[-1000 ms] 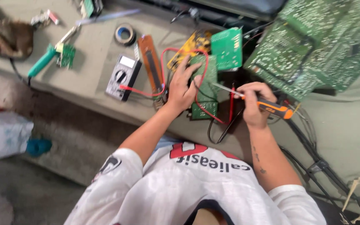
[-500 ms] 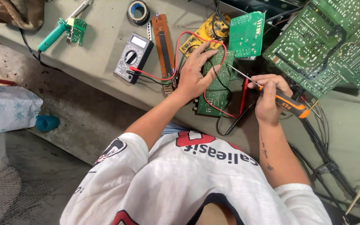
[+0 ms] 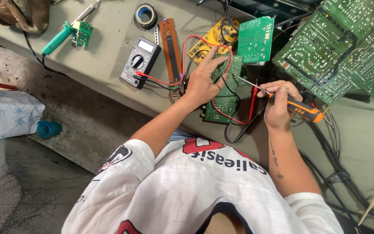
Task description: The person uses a screwdriver to probe a circuit board and then wipes the back of a CRT television tube with a cloth.
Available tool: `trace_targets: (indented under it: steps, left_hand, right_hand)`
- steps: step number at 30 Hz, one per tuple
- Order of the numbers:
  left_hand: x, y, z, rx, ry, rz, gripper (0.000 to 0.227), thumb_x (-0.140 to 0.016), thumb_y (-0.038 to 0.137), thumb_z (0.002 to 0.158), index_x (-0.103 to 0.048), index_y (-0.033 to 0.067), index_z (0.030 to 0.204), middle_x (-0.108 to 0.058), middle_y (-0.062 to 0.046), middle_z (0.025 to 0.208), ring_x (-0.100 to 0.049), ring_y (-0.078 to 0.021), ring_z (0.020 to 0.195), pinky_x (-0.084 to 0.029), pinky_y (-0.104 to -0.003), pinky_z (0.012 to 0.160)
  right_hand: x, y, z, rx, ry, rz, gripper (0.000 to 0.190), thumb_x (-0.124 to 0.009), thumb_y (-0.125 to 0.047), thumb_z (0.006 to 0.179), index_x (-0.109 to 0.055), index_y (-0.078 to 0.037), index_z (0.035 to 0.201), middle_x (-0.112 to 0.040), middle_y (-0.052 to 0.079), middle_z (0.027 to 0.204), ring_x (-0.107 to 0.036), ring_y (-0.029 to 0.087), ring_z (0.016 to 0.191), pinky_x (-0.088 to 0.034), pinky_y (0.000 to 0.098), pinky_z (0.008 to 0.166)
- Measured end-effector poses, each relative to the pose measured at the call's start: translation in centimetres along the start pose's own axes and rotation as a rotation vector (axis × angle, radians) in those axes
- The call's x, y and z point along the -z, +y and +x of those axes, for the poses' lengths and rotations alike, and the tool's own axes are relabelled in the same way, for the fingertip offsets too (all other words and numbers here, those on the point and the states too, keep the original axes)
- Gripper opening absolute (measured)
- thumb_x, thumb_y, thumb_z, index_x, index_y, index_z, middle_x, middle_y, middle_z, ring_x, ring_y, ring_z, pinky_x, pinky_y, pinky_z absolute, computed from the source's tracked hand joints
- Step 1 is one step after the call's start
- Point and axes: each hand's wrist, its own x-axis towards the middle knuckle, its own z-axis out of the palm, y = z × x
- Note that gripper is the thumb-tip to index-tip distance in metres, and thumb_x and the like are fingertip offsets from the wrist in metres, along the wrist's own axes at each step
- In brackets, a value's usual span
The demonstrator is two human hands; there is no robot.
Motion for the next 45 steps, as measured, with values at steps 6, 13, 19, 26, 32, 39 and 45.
trace_targets:
  steps: [6,13,19,26,32,39,45]
  left_hand:
    - [0.0,-0.7,0.1,-0.005,0.008,0.016,0.044,-0.075,0.016,0.094,-0.066,0.0276,0.134,-0.051,-0.011,0.153,-0.058,-0.0389,0.135,-0.051,-0.051,0.110]
    - [0.3,-0.3,0.3,-0.034,0.015,0.069,0.043,-0.079,0.022,0.090,-0.066,0.0244,0.132,-0.053,-0.015,0.150,-0.060,-0.0423,0.130,-0.052,-0.054,0.108]
    - [-1.2,-2.3,0.1,-0.058,0.061,0.139,0.045,-0.077,0.043,0.088,-0.066,0.0325,0.130,-0.055,-0.010,0.149,-0.063,-0.0363,0.128,-0.053,-0.046,0.108]
    - [-0.2,-0.8,0.4,-0.004,-0.025,0.117,0.040,-0.069,0.034,0.089,-0.063,0.0360,0.129,-0.056,-0.012,0.154,-0.061,-0.0304,0.139,-0.054,-0.042,0.107]
    - [0.2,-0.7,0.6,0.076,-0.135,0.090,0.049,-0.070,0.036,0.085,-0.064,0.0305,0.133,-0.051,-0.006,0.159,-0.057,-0.0292,0.142,-0.052,-0.046,0.109]
    - [0.0,-0.9,0.5,-0.050,-0.038,0.107,0.049,-0.071,0.026,0.080,-0.065,0.0258,0.129,-0.057,-0.013,0.152,-0.061,-0.0323,0.135,-0.051,-0.043,0.108]
    - [-1.3,-2.3,0.0,-0.018,0.072,0.154,0.048,-0.078,0.049,0.078,-0.068,0.0391,0.123,-0.060,0.003,0.144,-0.066,-0.0239,0.124,-0.054,-0.036,0.105]
  right_hand:
    - [-0.1,0.1,0.1,0.003,0.018,0.028,0.046,-0.050,-0.024,0.112,-0.057,0.006,0.078,-0.064,0.034,0.082,-0.070,0.036,0.069,-0.056,0.0328,0.054]
    - [0.7,0.7,-0.4,-0.017,-0.005,0.058,0.047,-0.049,-0.025,0.112,-0.055,0.004,0.076,-0.064,0.031,0.078,-0.069,0.031,0.060,-0.054,0.0300,0.047]
    - [0.6,0.4,0.0,-0.039,0.003,0.047,0.048,-0.046,-0.016,0.112,-0.056,0.005,0.070,-0.058,0.026,0.062,-0.060,0.028,0.047,-0.050,0.0300,0.047]
    - [1.1,0.7,-1.1,-0.127,0.035,-0.175,0.021,-0.054,-0.016,0.106,-0.061,-0.002,0.092,-0.063,0.019,0.089,-0.060,0.024,0.070,-0.051,0.0280,0.073]
    - [2.3,1.6,-1.1,-0.231,0.099,-0.091,0.042,-0.049,-0.035,0.117,-0.054,-0.005,0.087,-0.059,0.021,0.085,-0.064,0.029,0.075,-0.056,0.0312,0.065]
    - [1.0,0.4,-0.7,-0.222,0.057,0.074,0.041,-0.048,-0.031,0.111,-0.054,-0.008,0.078,-0.057,0.020,0.074,-0.049,0.026,0.055,-0.041,0.0321,0.055]
    - [1.0,1.6,-0.2,-0.155,0.118,0.074,0.051,-0.046,-0.022,0.113,-0.051,0.001,0.068,-0.058,0.032,0.069,-0.058,0.031,0.043,-0.050,0.0300,0.042]
